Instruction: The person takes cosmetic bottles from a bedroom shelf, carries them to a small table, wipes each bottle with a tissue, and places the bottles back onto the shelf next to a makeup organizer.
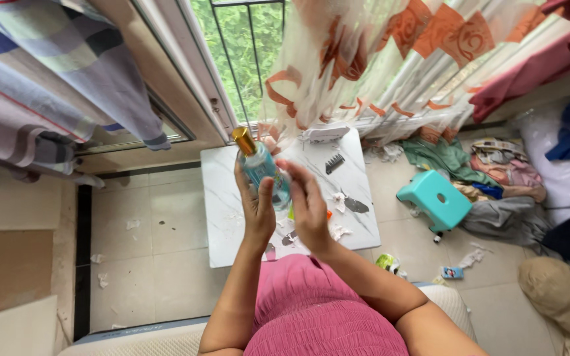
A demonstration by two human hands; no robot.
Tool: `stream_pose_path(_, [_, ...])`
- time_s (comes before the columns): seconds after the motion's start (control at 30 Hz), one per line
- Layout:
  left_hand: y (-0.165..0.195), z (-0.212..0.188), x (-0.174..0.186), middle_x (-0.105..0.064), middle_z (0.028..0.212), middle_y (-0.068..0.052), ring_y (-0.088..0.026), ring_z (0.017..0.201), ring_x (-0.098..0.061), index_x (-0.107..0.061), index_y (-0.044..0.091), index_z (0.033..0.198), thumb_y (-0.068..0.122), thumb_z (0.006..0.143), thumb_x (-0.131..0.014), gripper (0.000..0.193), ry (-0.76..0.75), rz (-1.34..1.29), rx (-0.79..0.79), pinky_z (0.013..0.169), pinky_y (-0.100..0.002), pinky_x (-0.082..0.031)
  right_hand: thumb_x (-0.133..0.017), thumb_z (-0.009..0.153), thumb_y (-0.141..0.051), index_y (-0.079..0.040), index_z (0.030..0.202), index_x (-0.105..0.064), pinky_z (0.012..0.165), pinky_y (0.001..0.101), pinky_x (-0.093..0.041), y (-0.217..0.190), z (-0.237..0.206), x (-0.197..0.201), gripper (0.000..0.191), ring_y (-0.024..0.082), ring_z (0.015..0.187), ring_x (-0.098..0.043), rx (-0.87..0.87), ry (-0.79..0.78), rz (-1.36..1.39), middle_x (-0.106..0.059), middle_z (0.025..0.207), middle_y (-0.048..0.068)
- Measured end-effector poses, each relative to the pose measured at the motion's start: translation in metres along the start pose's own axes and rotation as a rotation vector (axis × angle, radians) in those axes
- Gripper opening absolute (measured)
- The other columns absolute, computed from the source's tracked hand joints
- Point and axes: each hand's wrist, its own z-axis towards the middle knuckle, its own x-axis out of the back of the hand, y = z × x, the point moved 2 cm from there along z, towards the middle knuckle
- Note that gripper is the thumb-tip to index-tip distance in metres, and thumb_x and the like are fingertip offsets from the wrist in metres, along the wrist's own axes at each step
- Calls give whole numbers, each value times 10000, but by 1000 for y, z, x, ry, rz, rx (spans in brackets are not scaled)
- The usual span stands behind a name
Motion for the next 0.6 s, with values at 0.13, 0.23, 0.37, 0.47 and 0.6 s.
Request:
stream_pose_path(0.13, [8,-11,-6,-315,1665,-153,-260,1546,-314,-158,68,1642,432,1108,-374,681,-8,-22,144,1256,-401,-286,-415,1132,-226,12,1617,-259,1354,457,-144,-35,12,-18,563,343,1649,-135,449,-208,-546,-219,1708,224])
stream_pose_path(0.23, [10,-19,-10,-286,1675,-122,-261,1548,-292,-173,68,1638,457,1087,-340,695,-47,-5,238,1235,-405,-279,-434,1103,-312,10,1651,-209,1368,445,-103,-44,36,-17,674,343,1660,-76,399,-215,-504,-147,1749,191])
stream_pose_path(0.37, [14,-10,8,-316,1663,-108,-255,1537,-309,-216,68,1630,472,1082,-341,692,-13,-258,270,1233,-391,-282,-451,1142,-347,50,1647,-118,1361,453,-71,-52,17,-32,723,352,1659,-42,384,-296,-513,-67,1754,213])
stream_pose_path(0.47, [15,-4,19,-329,1649,-87,-238,1521,-326,-217,82,1624,473,1069,-340,690,65,-356,332,1221,-382,-294,-499,1078,-337,38,1639,-162,1336,454,-84,-54,-3,-38,754,345,1637,-71,443,-447,-689,-112,1736,195])
stream_pose_path(0.6, [10,-16,4,-345,1631,-58,-215,1499,-348,-219,100,1616,474,1052,-339,687,23,-227,362,1206,-371,-310,-501,1096,-314,15,1667,-108,1365,448,-103,-49,16,-20,767,357,1667,-55,359,-307,-542,-69,1766,207])
